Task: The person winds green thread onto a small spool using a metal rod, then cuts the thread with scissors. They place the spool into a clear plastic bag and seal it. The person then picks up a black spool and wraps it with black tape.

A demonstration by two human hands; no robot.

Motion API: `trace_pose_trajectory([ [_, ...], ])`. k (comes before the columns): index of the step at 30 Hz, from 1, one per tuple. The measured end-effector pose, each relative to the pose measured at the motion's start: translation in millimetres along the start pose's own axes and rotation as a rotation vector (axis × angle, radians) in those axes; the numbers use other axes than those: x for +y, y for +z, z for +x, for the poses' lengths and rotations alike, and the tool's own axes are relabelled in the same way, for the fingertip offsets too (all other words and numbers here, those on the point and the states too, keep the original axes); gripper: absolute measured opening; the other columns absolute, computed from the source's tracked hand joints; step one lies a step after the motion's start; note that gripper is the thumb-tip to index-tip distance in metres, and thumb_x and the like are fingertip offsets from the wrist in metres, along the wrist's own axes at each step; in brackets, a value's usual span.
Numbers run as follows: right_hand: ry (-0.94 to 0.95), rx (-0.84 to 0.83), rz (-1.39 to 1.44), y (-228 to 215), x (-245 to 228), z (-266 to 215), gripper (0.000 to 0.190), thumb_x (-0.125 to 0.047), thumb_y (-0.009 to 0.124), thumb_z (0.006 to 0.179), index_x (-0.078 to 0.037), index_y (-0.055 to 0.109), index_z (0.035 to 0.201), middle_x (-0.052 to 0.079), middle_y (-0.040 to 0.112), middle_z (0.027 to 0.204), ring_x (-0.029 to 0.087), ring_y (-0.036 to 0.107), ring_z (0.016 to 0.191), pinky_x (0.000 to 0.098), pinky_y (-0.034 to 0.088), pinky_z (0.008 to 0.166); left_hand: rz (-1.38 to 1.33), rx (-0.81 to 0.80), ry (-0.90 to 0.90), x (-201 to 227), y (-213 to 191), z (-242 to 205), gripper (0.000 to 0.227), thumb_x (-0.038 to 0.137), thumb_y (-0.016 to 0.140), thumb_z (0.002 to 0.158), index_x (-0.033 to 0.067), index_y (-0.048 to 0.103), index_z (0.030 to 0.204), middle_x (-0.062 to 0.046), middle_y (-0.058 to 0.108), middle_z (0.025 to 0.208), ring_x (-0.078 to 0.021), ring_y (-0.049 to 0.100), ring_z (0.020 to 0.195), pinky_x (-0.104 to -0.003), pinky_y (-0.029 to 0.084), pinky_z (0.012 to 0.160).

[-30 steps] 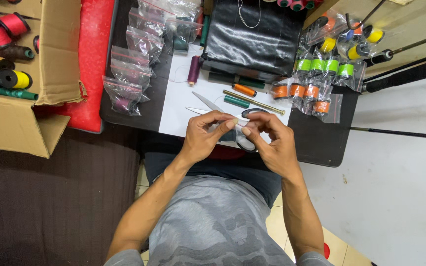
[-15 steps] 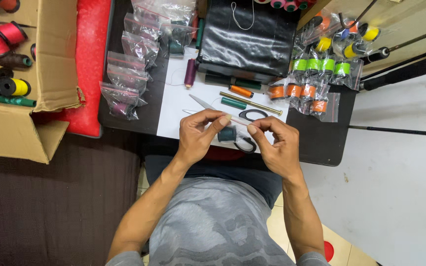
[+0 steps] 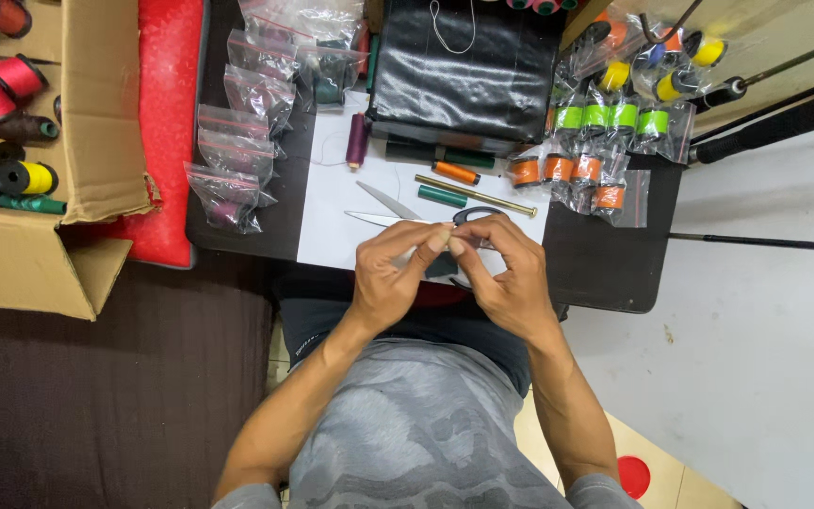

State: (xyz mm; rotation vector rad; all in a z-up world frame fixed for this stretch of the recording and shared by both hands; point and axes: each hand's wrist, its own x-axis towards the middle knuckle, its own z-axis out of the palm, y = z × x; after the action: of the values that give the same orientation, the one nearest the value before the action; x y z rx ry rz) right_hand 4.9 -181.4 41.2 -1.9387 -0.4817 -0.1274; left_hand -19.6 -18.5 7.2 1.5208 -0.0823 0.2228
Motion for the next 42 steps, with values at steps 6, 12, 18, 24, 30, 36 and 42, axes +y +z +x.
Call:
trace_pose_trajectory([
  [6, -0.045, 0.044, -0.027, 4.9, -2.0, -2.9, 0.001, -0.005, 0.074, 0.094, -0.004, 0.075, 0.094, 0.011, 0.068, 0.073, 0.030, 0.066, 0.067, 0.0392, 0.053, 0.069, 0.033, 0.092, 0.071, 2.5, 5.5, -5.6, 0.013, 0.010, 0.075, 0.095, 0.0096, 0.081, 0.107, -0.009, 0.080, 0.089, -0.0212, 0.076, 0.085, -0.037, 0.060, 0.082],
  [12, -0.066, 0.038, -0.018, 6.2, -6.1, -2.5, 0.004, -0.005, 0.073, 0.094, -0.005, 0.074, 0.091, 0.010, 0.064, 0.069, 0.029, 0.065, 0.064, 0.0384, 0.052, 0.068, -0.041, 0.117, 0.004, -0.7, 5.1, -7.1, 0.005, 0.005, 0.075, 0.093, 0.0047, 0.080, 0.095, -0.009, 0.075, 0.077, -0.0194, 0.073, 0.079, -0.038, 0.058, 0.080],
  [18, -0.122, 0.018, -0.026, -5.5, -7.9, -2.1, 0.004, -0.002, 0.074, 0.092, -0.004, 0.074, 0.089, 0.009, 0.067, 0.071, 0.030, 0.065, 0.065, 0.0382, 0.052, 0.066, -0.009, 0.192, 0.041, 0.0, 2.3, -4.4, 0.006, 0.006, 0.072, 0.097, 0.0034, 0.076, 0.093, -0.007, 0.070, 0.076, -0.0159, 0.067, 0.078, -0.037, 0.056, 0.080],
  [24, -0.043, 0.009, -0.057, -16.9, 5.9, -13.7, 0.006, -0.003, 0.077, 0.090, -0.005, 0.074, 0.085, 0.009, 0.064, 0.065, 0.028, 0.063, 0.060, 0.0358, 0.050, 0.062, 0.168, 0.219, 0.188, 8.5, 4.6, 3.4, 0.007, 0.008, 0.071, 0.097, 0.0059, 0.075, 0.091, -0.006, 0.067, 0.073, -0.0192, 0.065, 0.068, -0.035, 0.055, 0.069],
  [30, 0.047, 0.059, -0.067, -14.8, 17.1, -22.1, 0.013, -0.009, 0.083, 0.087, -0.007, 0.073, 0.080, 0.005, 0.062, 0.058, 0.020, 0.059, 0.053, 0.0292, 0.050, 0.057, 0.330, 0.258, 0.403, -5.2, 10.5, -2.0, 0.006, 0.003, 0.071, 0.095, 0.0052, 0.076, 0.092, -0.006, 0.070, 0.075, -0.0245, 0.064, 0.063, -0.035, 0.055, 0.063],
  [36, 0.237, -0.004, 0.213, 1.8, 8.3, -23.4, 0.034, -0.013, 0.076, 0.093, -0.001, 0.068, 0.124, 0.011, 0.075, 0.090, 0.011, 0.063, 0.074, 0.0319, 0.056, 0.070, 0.316, 0.234, 0.366, 4.1, 2.5, -1.8, 0.005, 0.004, 0.070, 0.096, 0.0055, 0.075, 0.096, -0.006, 0.072, 0.080, -0.0230, 0.065, 0.063, -0.034, 0.056, 0.061],
  [42, 0.270, 0.040, 0.254, 13.2, -6.7, -6.4, 0.009, -0.001, 0.069, 0.095, 0.001, 0.075, 0.101, 0.014, 0.073, 0.066, 0.015, 0.066, 0.052, 0.0260, 0.054, 0.053, -0.129, 0.108, -0.100, -25.0, -21.5, -13.4, 0.079, 0.068, 0.056, 0.094, 0.0002, 0.057, 0.135, -0.016, 0.070, 0.113, -0.0197, 0.066, 0.099, -0.034, 0.061, 0.083],
])
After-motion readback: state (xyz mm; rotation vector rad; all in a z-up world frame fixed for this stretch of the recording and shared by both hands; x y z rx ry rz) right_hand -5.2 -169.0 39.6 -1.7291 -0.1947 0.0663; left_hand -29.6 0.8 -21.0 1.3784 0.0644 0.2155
